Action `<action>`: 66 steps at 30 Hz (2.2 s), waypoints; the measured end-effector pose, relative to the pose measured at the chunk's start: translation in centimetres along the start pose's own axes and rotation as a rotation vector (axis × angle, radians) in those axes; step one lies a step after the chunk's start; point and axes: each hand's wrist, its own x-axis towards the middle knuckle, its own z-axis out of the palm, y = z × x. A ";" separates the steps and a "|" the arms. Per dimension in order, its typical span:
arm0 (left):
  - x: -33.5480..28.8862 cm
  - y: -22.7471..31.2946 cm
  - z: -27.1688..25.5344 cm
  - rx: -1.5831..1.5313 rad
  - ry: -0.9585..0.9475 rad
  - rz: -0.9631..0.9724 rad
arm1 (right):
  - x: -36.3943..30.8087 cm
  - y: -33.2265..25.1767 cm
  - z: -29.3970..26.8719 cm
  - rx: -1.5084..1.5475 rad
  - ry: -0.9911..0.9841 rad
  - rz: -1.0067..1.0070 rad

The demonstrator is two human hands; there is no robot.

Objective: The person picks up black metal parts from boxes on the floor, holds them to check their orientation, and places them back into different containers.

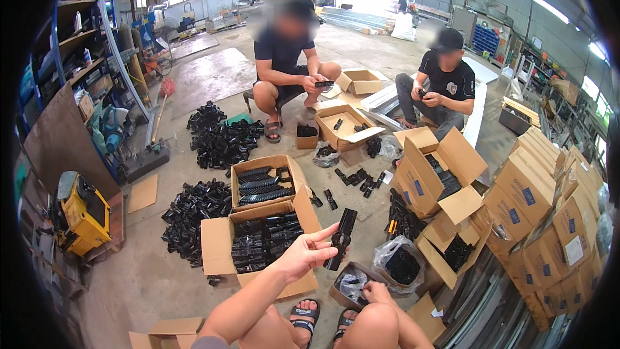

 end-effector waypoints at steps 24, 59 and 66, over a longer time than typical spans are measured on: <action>1.5 -0.7 2.5 -0.015 -0.046 0.128 | 0.1 -29.2 -20.6 0.923 0.567 -0.276; 1.6 -1.8 3.7 0.220 0.007 0.218 | 0.0 -27.1 -21.5 0.422 0.547 -0.361; 1.6 -1.4 3.3 0.197 0.055 0.191 | -0.6 -27.9 -21.7 0.492 0.517 -0.451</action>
